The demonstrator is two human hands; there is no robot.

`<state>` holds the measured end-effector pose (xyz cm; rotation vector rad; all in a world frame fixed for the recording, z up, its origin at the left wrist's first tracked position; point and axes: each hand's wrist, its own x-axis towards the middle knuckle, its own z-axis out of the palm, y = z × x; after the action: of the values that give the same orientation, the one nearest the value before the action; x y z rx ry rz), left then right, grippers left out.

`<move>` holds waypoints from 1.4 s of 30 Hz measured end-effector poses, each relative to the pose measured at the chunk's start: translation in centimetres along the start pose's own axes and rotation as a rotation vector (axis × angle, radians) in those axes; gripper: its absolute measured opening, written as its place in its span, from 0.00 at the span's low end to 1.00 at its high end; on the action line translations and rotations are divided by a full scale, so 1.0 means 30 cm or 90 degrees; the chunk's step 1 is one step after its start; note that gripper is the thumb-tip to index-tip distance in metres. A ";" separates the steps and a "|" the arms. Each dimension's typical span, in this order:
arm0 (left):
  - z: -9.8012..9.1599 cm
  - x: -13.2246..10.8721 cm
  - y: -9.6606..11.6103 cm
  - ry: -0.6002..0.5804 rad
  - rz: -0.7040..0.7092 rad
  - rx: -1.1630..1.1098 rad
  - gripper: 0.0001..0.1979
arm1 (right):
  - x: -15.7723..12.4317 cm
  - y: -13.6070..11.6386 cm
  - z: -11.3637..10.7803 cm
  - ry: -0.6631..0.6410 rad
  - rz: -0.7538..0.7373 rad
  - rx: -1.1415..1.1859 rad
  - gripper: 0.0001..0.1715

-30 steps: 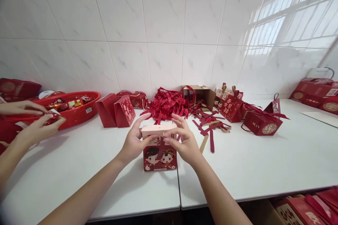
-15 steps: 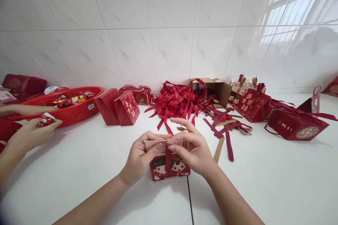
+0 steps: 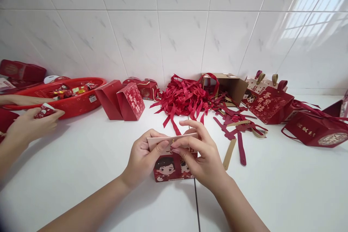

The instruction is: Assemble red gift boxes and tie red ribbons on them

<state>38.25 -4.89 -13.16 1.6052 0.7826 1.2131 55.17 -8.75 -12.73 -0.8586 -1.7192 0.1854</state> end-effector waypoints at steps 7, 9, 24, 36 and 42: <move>0.004 -0.004 0.010 -0.033 0.010 -0.022 0.08 | -0.004 0.002 0.014 0.044 -0.003 -0.035 0.09; 0.003 -0.005 0.011 -0.040 0.009 -0.033 0.08 | -0.008 0.003 0.028 0.102 0.030 -0.016 0.08; -0.002 0.024 -0.009 0.085 0.218 0.273 0.22 | -0.021 -0.058 0.067 0.251 0.028 -0.095 0.13; -0.206 0.084 0.115 -0.222 0.142 0.350 0.07 | -0.022 -0.053 0.031 0.246 -0.024 -0.150 0.12; -0.211 0.110 0.223 -0.169 0.204 0.163 0.01 | -0.023 -0.064 0.035 0.214 -0.087 -0.157 0.14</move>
<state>32.91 -2.40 -5.36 2.1144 0.5395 1.1174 53.44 -10.25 -12.61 -0.8911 -1.4935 -0.2560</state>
